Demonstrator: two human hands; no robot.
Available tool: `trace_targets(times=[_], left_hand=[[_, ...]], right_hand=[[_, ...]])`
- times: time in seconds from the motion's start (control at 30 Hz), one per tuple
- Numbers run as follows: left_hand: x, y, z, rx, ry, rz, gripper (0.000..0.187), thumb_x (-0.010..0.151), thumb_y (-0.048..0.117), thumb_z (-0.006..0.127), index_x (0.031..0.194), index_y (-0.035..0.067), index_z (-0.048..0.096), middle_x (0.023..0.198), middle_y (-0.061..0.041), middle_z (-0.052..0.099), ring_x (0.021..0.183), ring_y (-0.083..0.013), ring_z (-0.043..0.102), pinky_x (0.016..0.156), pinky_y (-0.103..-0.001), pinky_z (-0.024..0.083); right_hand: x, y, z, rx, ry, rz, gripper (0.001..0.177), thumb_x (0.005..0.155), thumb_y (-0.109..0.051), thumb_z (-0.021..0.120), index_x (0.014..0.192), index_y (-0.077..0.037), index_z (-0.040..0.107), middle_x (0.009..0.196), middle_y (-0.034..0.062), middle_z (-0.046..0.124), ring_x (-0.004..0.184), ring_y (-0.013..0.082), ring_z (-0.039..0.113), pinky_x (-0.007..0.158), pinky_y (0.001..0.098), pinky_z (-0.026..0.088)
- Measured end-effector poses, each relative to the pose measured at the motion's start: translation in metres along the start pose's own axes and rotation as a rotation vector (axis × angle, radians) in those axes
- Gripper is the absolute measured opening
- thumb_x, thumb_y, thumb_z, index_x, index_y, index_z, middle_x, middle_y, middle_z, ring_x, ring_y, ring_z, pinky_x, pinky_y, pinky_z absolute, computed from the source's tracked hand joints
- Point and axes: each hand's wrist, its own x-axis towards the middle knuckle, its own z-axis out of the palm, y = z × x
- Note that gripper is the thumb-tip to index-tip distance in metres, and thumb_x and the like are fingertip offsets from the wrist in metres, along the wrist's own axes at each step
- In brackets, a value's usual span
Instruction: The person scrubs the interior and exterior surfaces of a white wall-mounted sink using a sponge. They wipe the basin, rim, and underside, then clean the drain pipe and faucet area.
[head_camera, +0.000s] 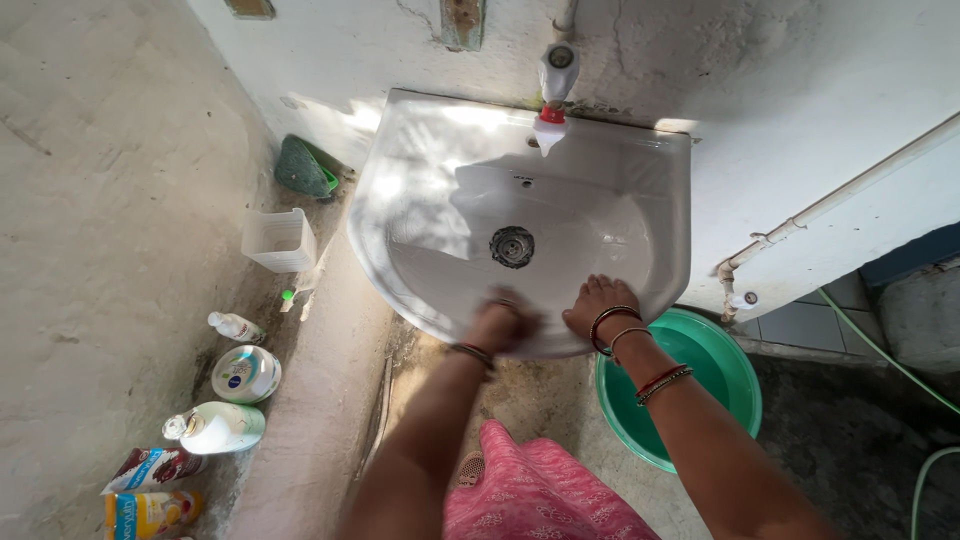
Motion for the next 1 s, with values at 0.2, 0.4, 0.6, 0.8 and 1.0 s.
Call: trace_targets(times=[0.2, 0.4, 0.6, 0.8, 1.0], left_hand=[[0.002, -0.032, 0.004, 0.001, -0.013, 0.029, 0.093, 0.097, 0.066, 0.033, 0.152, -0.005, 0.006, 0.162, -0.026, 0.009, 0.151, -0.0361, 0.015, 0.122, -0.047, 0.015], [-0.003, -0.097, -0.035, 0.280, 0.103, -0.318, 0.091, 0.097, 0.064, 0.032, 0.152, -0.005, 0.007, 0.162, -0.025, 0.011, 0.151, -0.0355, 0.015, 0.122, -0.047, 0.015], [-0.008, 0.012, 0.021, -0.074, -0.005, 0.163, 0.089, 0.097, 0.062, 0.031, 0.151, -0.004, 0.008, 0.162, -0.024, 0.013, 0.151, -0.0349, 0.015, 0.121, -0.047, 0.014], [0.015, -0.090, -0.018, 0.215, 0.037, -0.092, 0.086, 0.097, 0.060, 0.030, 0.151, -0.003, 0.010, 0.161, -0.023, 0.014, 0.150, -0.0343, 0.015, 0.120, -0.046, 0.014], [0.021, -0.068, -0.007, 0.147, 0.026, -0.139, 0.076, 0.103, 0.054, 0.034, 0.151, -0.004, 0.022, 0.154, -0.024, 0.028, 0.143, -0.0340, 0.026, 0.122, -0.045, 0.019]], right_hand=[[-0.006, -0.005, -0.005, 0.062, -0.030, -0.019, 0.070, 0.100, -0.047, 0.038, 0.157, -0.006, 0.034, 0.168, 0.0086, 0.027, 0.155, 0.0214, 0.025, 0.127, 0.0401, 0.021], [-0.019, -0.007, -0.008, 0.046, -0.044, -0.008, 0.070, 0.101, -0.049, 0.037, 0.157, -0.007, 0.033, 0.167, 0.0074, 0.026, 0.154, 0.0202, 0.025, 0.126, 0.0419, 0.021], [-0.014, -0.012, -0.004, 0.052, 0.011, -0.013, 0.070, 0.100, -0.052, 0.038, 0.155, -0.008, 0.038, 0.166, 0.0061, 0.031, 0.153, 0.0196, 0.028, 0.126, 0.0425, 0.022], [-0.016, -0.011, -0.011, 0.076, -0.002, -0.016, 0.068, 0.100, -0.051, 0.040, 0.154, -0.009, 0.040, 0.165, 0.0050, 0.032, 0.152, 0.0185, 0.029, 0.126, 0.0425, 0.021], [-0.016, -0.008, -0.010, 0.087, 0.014, -0.009, 0.066, 0.099, -0.050, 0.041, 0.151, -0.010, 0.044, 0.164, 0.0050, 0.035, 0.152, 0.0193, 0.031, 0.126, 0.0420, 0.022]])
